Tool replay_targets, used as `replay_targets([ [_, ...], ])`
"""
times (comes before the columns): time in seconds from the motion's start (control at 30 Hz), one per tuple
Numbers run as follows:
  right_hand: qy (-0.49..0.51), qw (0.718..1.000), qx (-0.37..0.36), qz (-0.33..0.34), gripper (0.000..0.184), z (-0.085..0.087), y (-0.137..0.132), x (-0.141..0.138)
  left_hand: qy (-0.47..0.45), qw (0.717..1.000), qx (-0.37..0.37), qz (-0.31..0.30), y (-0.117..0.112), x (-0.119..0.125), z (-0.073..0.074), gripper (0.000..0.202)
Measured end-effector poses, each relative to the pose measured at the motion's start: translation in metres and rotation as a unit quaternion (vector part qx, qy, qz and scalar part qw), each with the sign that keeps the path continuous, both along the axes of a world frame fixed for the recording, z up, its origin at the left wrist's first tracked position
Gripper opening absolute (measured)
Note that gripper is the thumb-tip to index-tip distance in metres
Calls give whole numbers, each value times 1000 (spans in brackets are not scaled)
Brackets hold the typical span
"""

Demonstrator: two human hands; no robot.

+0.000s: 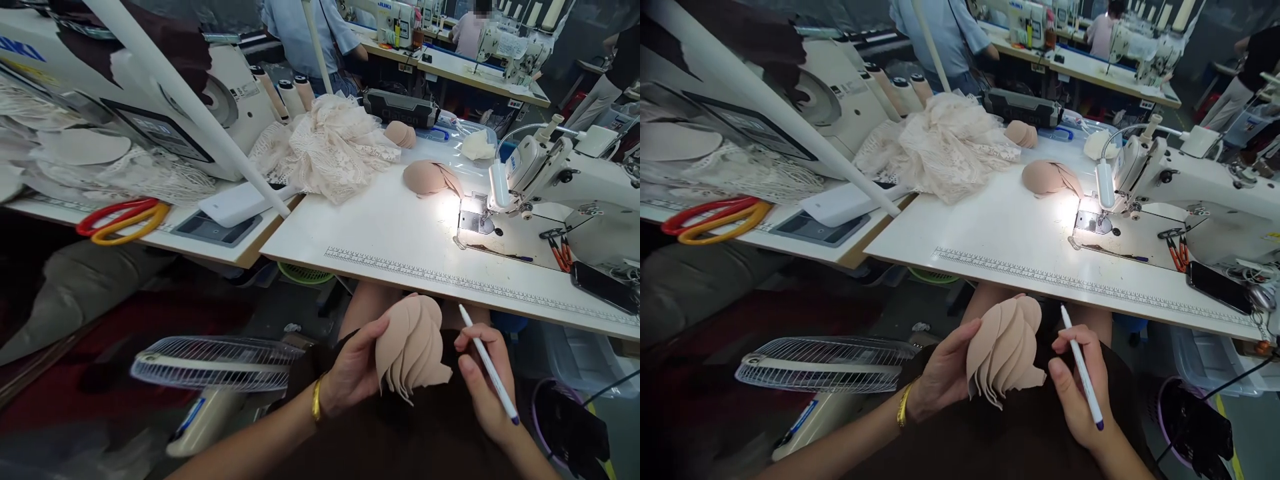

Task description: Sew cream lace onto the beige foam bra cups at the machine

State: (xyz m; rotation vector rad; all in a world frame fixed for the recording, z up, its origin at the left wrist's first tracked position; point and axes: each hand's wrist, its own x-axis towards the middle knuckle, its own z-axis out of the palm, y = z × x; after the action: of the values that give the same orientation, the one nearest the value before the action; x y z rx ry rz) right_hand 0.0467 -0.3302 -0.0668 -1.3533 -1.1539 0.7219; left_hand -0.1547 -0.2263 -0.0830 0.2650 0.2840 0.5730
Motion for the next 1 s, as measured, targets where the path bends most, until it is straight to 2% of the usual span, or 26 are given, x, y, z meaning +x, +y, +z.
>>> replay_targets([
  [0.1,-65,995,-27,68,26,9,-4,0,-15,1000,-22,3,1,0,-2,38],
  [0.17,-50,995,-51,74,18,13,-2,-3,-18,999,-37,-1,0,1,-5,41],
  [0.27,95,990,-76,65,17,16,3,-4,-25,998,-61,-13,-3,3,-12,47],
  [0.37,276,954,-91,76,25,23,10,-1,-40,997,-63,-14,-8,6,-18,47],
  [0.43,326,939,-88,66,25,33,14,3,-47,997,-63,-8,-11,8,-21,47],
  [0.47,327,940,-78,54,23,41,15,5,-46,997,-65,-6,-13,9,-22,48],
  [0.6,245,969,-5,-2,18,68,17,6,-4,998,-60,-9,-17,11,-24,56],
  [0.67,184,982,25,-16,17,71,15,-1,18,999,-44,-6,-19,12,-24,55],
  [0.8,-6,996,93,-13,15,50,8,-19,44,999,-4,14,-20,14,-18,49],
  [0.9,-157,979,117,61,26,35,5,-25,74,997,7,22,-18,16,-11,55],
  [1.0,-240,954,129,121,31,34,6,-25,87,996,2,15,-17,16,-4,64],
])
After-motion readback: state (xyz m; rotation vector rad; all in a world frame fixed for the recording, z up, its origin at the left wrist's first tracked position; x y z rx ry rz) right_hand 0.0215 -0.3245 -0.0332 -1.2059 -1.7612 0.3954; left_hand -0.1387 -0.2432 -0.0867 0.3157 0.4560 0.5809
